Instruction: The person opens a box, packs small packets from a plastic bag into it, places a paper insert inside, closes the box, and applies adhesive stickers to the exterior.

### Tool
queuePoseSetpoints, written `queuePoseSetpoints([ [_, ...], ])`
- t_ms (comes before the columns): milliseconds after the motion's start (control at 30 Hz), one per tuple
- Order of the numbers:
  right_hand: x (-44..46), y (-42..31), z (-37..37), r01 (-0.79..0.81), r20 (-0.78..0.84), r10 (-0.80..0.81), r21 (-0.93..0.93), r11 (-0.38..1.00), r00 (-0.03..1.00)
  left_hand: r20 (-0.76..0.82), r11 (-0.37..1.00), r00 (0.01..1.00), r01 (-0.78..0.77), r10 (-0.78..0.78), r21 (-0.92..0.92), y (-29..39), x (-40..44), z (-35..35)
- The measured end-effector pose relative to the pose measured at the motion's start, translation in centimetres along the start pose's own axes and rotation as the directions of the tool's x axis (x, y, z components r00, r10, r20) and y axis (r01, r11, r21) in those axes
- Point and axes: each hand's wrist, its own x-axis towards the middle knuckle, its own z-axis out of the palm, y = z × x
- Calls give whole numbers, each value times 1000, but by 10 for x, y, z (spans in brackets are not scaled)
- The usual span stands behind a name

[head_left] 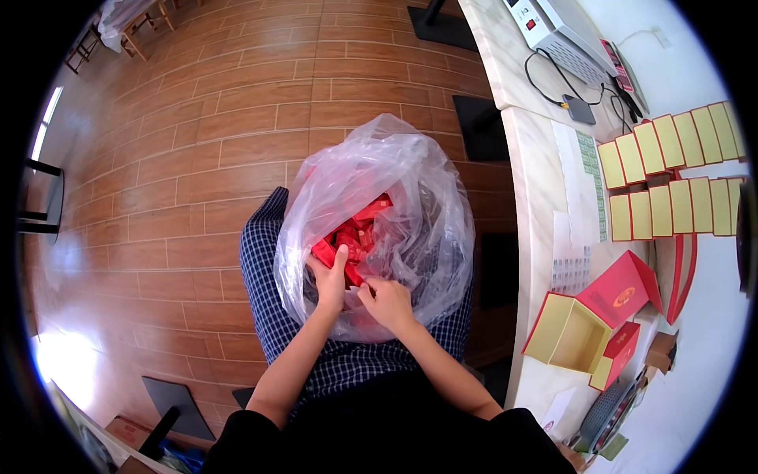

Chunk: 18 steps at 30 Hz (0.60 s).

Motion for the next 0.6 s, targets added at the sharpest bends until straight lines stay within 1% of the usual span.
queuePoseSetpoints([
  [33,-1,3,1,-47,57,47,-5,999,997,-5,998,999,-39,39,40,0,-3,1],
  [67,-3,5,2,-94,114,95,-12,996,989,-3,998,999,-40,40,39,0,-7,1],
  [100,-3,8,3,-95,111,96,-12,995,989,0,997,999,-50,50,59,0,-10,2],
  [167,-6,14,4,-229,178,214,70,971,960,10,995,998,-60,59,77,2,-17,5],
  [200,-8,20,8,-233,174,218,70,970,960,39,983,992,-125,121,135,4,-21,6],
  [267,-14,35,18,-160,5,163,248,956,987,88,939,970,-244,229,243,11,-29,9],
  [300,-17,41,21,-160,1,164,245,956,986,91,940,969,-245,229,239,11,-34,12],
  [333,-19,49,24,-319,103,309,490,811,945,108,945,960,-274,258,181,11,-39,15],
  [367,-19,44,19,-455,240,411,676,580,880,123,946,950,-301,286,123,12,-42,17],
  [400,-19,40,15,-454,237,413,676,580,880,120,946,947,-309,297,101,14,-43,18],
  [433,-22,34,11,-490,288,435,727,481,853,125,946,947,-310,297,100,16,-42,18],
  [467,-22,27,7,-520,340,451,768,374,825,73,947,953,-302,295,114,19,-39,17],
  [500,-24,32,8,-519,336,456,770,371,825,21,948,956,-292,292,127,21,-37,17],
  [533,-25,39,13,-530,321,461,718,451,827,13,950,954,-301,301,79,25,-38,17],
  [567,-26,42,14,-538,307,465,658,527,830,19,950,954,-301,301,79,24,-37,18],
  [600,-28,44,17,-538,306,466,659,526,830,-13,963,963,-269,269,-1,23,-35,17],
])
